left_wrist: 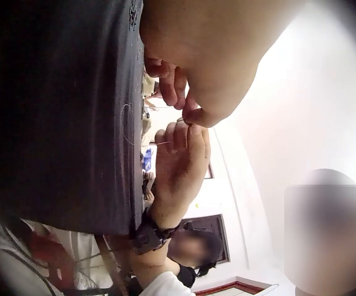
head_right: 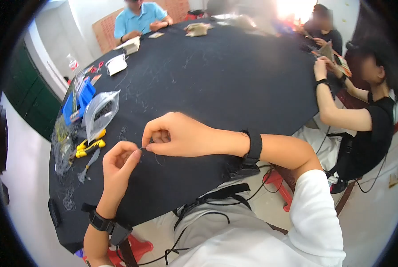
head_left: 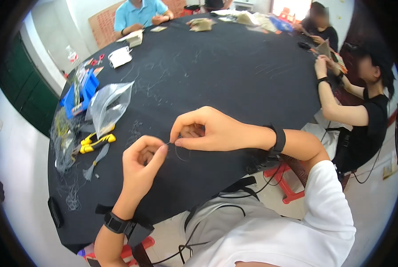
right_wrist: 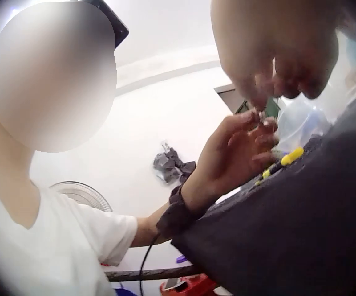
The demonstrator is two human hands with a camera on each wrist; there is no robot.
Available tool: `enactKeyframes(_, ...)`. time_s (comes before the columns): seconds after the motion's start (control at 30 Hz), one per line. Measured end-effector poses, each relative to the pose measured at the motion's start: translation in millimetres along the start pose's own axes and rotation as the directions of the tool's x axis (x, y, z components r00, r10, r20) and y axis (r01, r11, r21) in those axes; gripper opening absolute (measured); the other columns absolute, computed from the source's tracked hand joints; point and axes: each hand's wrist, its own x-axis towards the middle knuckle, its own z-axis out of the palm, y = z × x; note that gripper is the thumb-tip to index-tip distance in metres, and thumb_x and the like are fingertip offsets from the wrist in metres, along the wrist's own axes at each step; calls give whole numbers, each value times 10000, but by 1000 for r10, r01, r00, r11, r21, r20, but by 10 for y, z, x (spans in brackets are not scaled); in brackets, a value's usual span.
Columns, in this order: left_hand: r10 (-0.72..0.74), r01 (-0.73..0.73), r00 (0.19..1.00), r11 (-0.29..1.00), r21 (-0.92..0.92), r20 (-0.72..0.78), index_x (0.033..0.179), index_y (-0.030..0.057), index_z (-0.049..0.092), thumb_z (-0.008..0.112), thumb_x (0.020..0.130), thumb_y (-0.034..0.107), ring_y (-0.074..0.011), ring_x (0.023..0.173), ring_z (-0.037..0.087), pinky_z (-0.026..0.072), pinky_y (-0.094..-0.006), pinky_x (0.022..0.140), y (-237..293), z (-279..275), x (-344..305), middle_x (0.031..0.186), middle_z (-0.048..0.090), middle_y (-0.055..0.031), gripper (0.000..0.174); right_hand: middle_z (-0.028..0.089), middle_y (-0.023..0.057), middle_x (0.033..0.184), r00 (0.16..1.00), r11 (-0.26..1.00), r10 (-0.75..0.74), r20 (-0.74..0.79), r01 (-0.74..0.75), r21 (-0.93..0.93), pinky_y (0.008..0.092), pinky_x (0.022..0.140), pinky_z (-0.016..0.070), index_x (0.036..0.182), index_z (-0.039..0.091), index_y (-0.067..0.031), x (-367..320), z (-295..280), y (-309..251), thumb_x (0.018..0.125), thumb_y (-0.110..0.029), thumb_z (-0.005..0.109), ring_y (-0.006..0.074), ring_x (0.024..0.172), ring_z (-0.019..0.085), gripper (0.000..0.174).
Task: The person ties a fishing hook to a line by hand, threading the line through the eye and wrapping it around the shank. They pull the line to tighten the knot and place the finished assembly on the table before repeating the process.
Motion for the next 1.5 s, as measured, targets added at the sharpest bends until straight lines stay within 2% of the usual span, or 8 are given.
enactKeyframes(0.47,-40,18,977,995,102,211,865,0,613,594,841,58,15,599,457,299,-139,497,-79,-10,6,729,578,23,65,591,15,663,983,827,113,142,-14,-561,240,580,424,827,625,-20,-176,-975,-545,800,-114,596,89,592,526,102)
enactKeyframes(0.9,-206,209,954,978,9,219,849,-10,619,574,845,35,20,554,407,284,-150,484,-141,-80,62,723,586,17,64,629,7,785,971,610,73,-228,-224,-760,190,639,432,919,666,-47,21,-2104,-85,829,-168,618,59,721,559,159)
enactKeyframes(1.0,-220,230,952,973,-20,212,847,-6,623,577,841,36,23,540,395,277,-149,473,-157,-78,66,721,585,18,62,615,-5,742,973,654,-97,-212,-98,-750,191,566,399,936,659,-50,576,-2465,449,824,-197,612,54,668,539,190)
enactKeyframes(1.1,-233,249,949,967,-54,213,835,2,635,590,832,36,21,535,398,291,-150,475,-172,-105,74,777,591,3,56,609,4,719,942,736,28,-333,-245,-631,206,541,400,945,651,-46,1174,-2377,501,819,-217,599,63,652,540,219)
enactKeyframes(1.2,-261,282,937,958,-59,232,841,13,642,597,838,45,15,554,419,310,-149,480,-162,-137,99,815,596,-7,55,632,59,740,943,925,-41,-329,-88,-368,249,618,456,928,671,-38,2213,-2797,1320,782,-209,582,108,681,580,242)
enactKeyframes(1.3,-313,344,906,937,-65,286,862,14,638,595,851,54,-6,603,476,355,-151,512,-140,-210,152,844,603,-18,59,646,130,1029,871,972,96,-482,-185,-142,282,991,358,1122,614,-97,2627,-2634,1206,808,-347,636,136,1115,528,402)
enactKeyframes(1.4,-355,436,870,878,-197,342,901,-13,623,569,864,27,-62,752,554,430,-191,604,-148,-308,214,898,602,-51,77,616,60,687,767,956,-255,-589,107,-275,259,575,460,922,664,-28,3001,-2606,1507,773,-188,572,103,621,571,237)
enactKeyframes(1.5,-368,469,865,835,-288,342,909,-14,625,566,862,16,-68,789,552,430,-195,620,-154,-348,252,916,597,-58,81,633,77,775,845,914,135,-517,-307,-263,273,640,478,951,655,-49,2846,-2703,1966,758,-215,567,146,674,588,270)
